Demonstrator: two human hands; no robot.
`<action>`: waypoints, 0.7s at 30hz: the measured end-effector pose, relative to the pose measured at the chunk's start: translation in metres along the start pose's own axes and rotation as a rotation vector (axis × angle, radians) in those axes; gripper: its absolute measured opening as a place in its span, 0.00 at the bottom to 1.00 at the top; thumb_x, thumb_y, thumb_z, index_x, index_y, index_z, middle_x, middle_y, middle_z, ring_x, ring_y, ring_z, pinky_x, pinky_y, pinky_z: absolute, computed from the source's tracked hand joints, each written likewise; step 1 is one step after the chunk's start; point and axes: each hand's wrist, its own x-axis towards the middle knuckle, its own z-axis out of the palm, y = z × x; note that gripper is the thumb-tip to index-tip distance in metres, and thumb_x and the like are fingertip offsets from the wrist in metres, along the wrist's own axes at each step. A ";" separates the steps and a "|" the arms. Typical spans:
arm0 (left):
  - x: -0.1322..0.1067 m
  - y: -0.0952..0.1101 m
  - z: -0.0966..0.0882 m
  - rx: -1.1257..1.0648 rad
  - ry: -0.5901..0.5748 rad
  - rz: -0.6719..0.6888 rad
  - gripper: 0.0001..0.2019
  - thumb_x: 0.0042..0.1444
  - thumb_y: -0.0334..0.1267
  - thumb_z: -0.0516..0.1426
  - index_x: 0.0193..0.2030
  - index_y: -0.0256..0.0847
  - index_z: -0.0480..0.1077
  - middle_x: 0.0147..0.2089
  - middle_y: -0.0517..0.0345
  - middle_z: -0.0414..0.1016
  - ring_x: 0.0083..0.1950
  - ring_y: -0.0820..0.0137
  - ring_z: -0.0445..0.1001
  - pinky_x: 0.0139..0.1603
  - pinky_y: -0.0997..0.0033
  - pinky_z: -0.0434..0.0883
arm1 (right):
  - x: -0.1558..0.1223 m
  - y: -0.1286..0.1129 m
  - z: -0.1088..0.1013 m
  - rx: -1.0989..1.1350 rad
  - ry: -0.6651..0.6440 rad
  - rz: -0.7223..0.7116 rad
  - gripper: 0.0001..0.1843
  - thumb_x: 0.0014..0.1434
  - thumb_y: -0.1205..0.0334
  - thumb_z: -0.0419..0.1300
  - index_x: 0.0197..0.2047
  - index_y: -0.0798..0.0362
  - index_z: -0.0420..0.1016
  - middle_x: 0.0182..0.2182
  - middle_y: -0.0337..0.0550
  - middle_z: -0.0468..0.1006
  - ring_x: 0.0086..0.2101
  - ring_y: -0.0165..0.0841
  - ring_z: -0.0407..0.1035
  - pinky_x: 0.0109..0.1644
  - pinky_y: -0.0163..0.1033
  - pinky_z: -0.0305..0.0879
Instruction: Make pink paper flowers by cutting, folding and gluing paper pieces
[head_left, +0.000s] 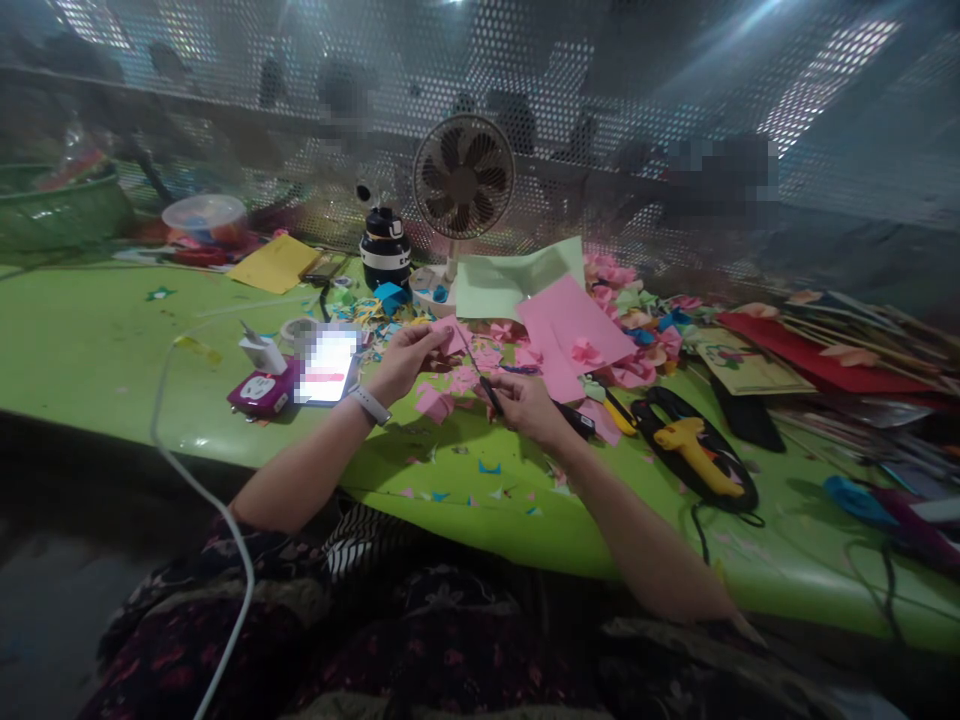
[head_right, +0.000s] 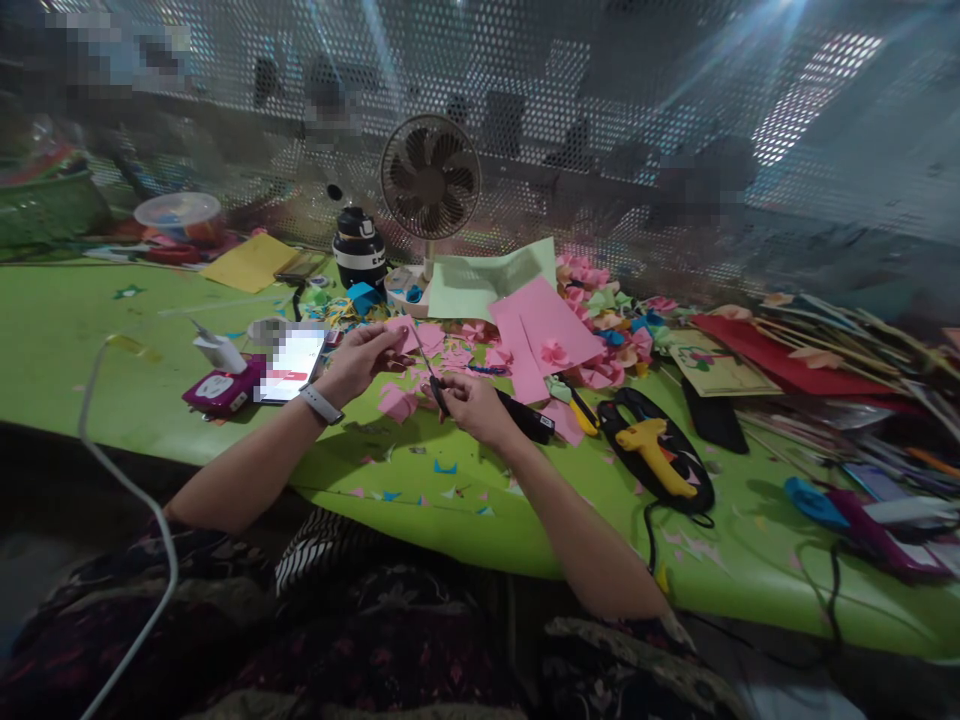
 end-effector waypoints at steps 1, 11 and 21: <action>0.000 0.000 0.000 0.011 -0.009 0.009 0.22 0.43 0.52 0.72 0.31 0.38 0.70 0.26 0.61 0.75 0.29 0.69 0.81 0.29 0.75 0.76 | 0.000 0.001 0.000 0.000 0.000 0.007 0.26 0.50 0.41 0.69 0.39 0.56 0.77 0.22 0.35 0.72 0.21 0.25 0.60 0.24 0.32 0.54; 0.001 -0.002 0.000 0.015 -0.053 0.038 0.24 0.42 0.54 0.73 0.25 0.38 0.68 0.19 0.66 0.66 0.29 0.70 0.79 0.31 0.73 0.78 | 0.001 0.002 0.001 -0.011 -0.020 -0.007 0.24 0.52 0.41 0.67 0.35 0.55 0.74 0.21 0.35 0.72 0.21 0.25 0.61 0.24 0.32 0.53; -0.003 -0.002 0.004 0.012 -0.092 0.050 0.26 0.40 0.55 0.74 0.24 0.37 0.67 0.21 0.66 0.66 0.27 0.72 0.78 0.33 0.71 0.79 | 0.004 0.005 0.000 0.014 -0.006 -0.014 0.25 0.51 0.40 0.67 0.36 0.55 0.74 0.21 0.34 0.71 0.22 0.26 0.63 0.25 0.32 0.55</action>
